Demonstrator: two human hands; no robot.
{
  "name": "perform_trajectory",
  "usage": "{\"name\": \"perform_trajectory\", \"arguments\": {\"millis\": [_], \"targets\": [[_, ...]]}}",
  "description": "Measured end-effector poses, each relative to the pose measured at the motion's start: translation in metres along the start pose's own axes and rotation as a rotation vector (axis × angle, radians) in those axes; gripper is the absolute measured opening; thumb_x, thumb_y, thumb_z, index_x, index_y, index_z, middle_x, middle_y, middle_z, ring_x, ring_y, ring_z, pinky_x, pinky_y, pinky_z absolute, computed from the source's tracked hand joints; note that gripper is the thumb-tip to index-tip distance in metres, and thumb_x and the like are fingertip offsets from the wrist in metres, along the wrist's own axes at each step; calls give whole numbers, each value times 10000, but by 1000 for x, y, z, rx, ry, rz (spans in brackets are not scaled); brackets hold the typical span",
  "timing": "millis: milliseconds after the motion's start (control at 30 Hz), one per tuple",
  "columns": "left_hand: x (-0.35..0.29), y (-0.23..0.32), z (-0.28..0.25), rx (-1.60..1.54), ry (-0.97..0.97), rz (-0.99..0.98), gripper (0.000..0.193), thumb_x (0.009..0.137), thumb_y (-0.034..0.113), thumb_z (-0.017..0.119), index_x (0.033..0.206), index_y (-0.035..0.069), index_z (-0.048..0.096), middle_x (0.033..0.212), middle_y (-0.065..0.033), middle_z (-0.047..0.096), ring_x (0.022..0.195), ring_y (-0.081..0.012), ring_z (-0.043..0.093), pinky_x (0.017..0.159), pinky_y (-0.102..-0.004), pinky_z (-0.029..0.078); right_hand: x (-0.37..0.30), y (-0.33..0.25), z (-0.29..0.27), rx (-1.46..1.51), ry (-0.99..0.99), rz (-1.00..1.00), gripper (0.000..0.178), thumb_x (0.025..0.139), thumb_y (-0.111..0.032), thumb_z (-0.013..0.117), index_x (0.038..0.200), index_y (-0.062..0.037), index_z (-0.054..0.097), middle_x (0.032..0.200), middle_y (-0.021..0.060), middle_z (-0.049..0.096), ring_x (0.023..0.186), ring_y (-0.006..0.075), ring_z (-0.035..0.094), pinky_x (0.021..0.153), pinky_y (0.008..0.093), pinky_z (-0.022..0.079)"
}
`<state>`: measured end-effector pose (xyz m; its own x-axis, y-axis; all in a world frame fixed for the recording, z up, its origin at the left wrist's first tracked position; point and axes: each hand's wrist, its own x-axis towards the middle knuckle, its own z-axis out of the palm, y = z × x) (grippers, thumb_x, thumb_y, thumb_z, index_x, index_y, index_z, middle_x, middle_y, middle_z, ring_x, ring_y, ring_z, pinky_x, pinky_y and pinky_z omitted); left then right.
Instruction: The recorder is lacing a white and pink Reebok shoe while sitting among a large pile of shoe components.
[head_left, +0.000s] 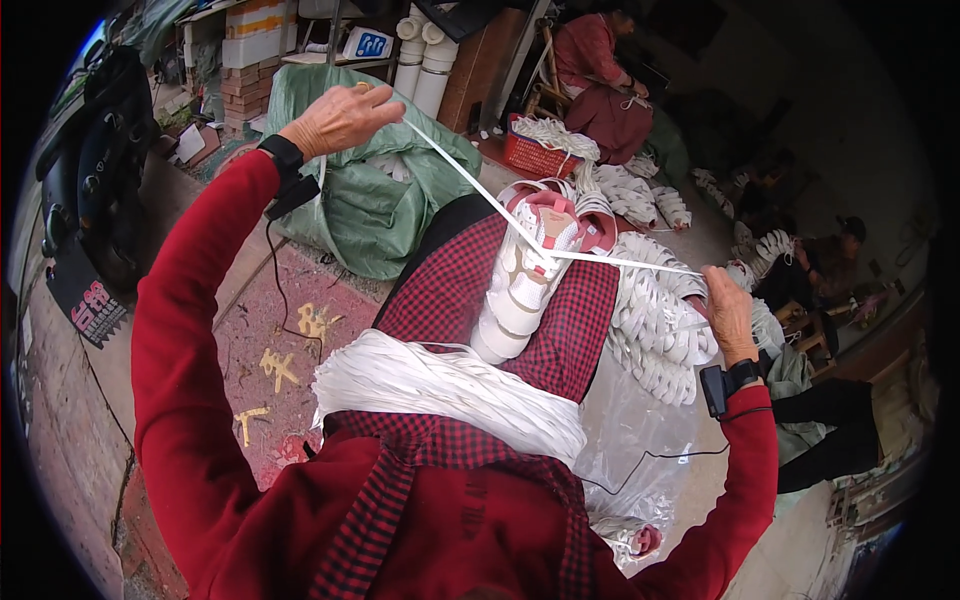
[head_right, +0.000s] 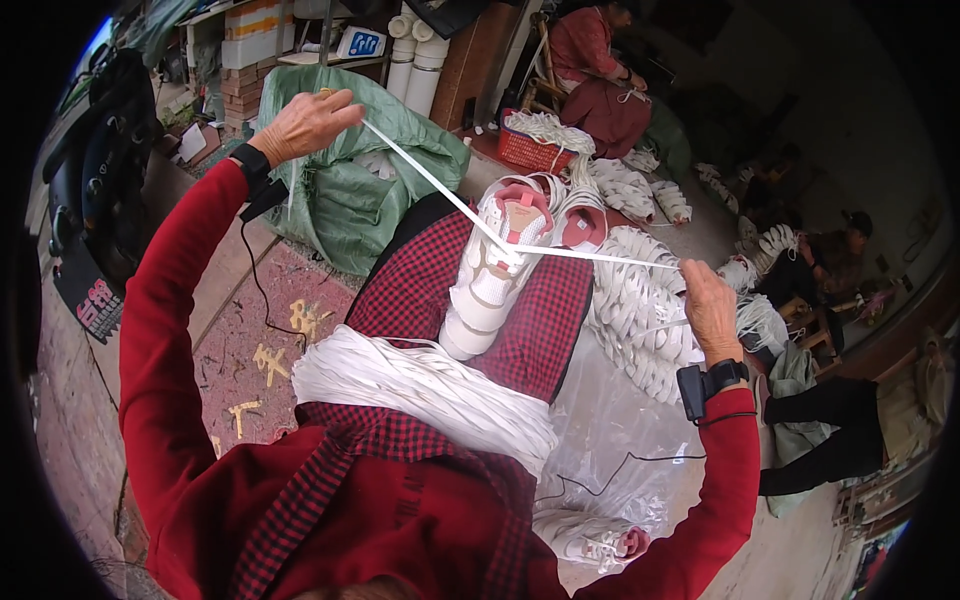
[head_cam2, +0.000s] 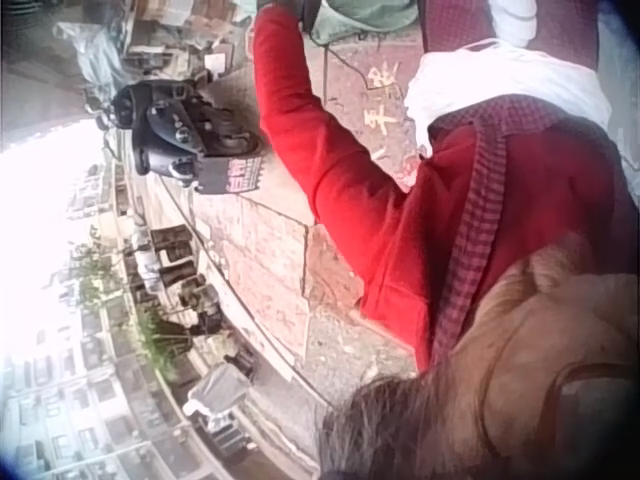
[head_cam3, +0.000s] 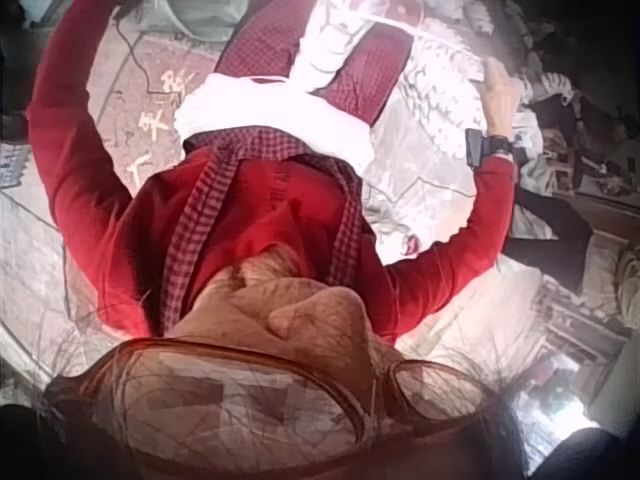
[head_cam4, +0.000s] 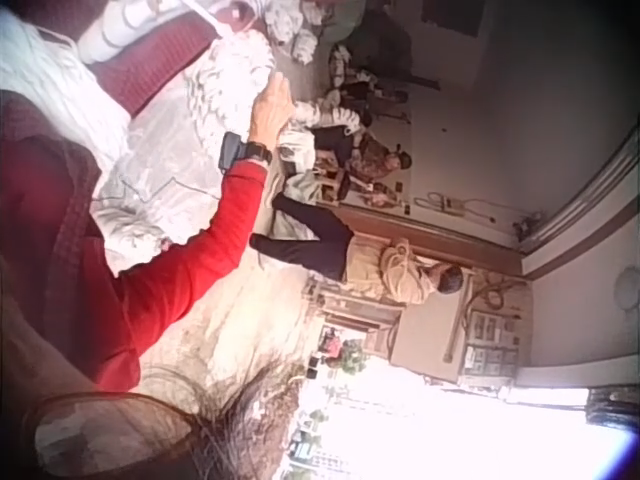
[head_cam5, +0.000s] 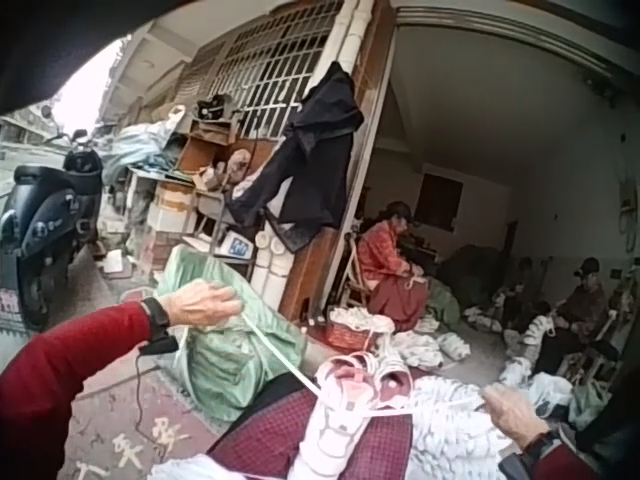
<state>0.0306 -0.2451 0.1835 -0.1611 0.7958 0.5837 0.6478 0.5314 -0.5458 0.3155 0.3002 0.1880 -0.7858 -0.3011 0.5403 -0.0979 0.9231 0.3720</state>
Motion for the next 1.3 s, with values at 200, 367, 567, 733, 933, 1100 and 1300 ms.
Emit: {"name": "perform_trajectory", "arguments": {"millis": [200,367,567,733,933,1100,1300], "targets": [[-53,-76,-52,169,20,-215,310,827,33,581,1111,106,479,974,-109,517,869,-336,623,654,-438,510,-58,77,-78,-243,2,196,209,865,13,529,1062,-57,523,951,173,597,879,395,615,712,456,487],[-90,-117,-103,252,159,-327,303,871,23,578,1160,99,529,1060,-110,556,950,-338,614,736,-432,513,-98,107,-123,-497,-19,386,134,897,-41,548,1026,-73,528,984,121,580,952,327,588,739,425,496],[-101,-66,-161,598,612,-400,236,906,51,634,1119,122,708,1057,-78,582,899,-232,596,745,-328,510,-88,45,-139,-576,700,443,174,978,-88,540,1109,-74,654,1013,91,610,916,246,590,770,339,505],[-59,38,-111,-63,1084,-752,215,996,89,551,1125,45,716,940,-34,603,783,-98,554,741,-261,483,-68,-81,-50,497,928,823,213,958,-142,624,1093,16,676,885,58,663,723,63,537,614,209,421],[15,135,-16,-1192,599,-815,158,951,102,636,1079,37,700,830,1,632,723,-48,605,582,-201,467,15,-175,55,1300,430,659,165,914,-145,689,991,0,683,828,26,675,667,54,561,541,193,392],[54,191,40,-1610,210,-769,124,931,90,654,1008,1,692,888,-43,699,759,-67,628,639,-213,524,41,-183,101,1400,450,654,126,897,-108,698,927,11,667,825,33,675,716,90,599,645,227,471],[60,213,51,-1668,147,-770,90,903,66,674,946,-13,674,845,-32,682,722,-56,603,631,-213,519,49,-186,105,1252,449,638,127,888,-79,690,904,39,646,826,64,675,734,92,595,686,236,477]]}}
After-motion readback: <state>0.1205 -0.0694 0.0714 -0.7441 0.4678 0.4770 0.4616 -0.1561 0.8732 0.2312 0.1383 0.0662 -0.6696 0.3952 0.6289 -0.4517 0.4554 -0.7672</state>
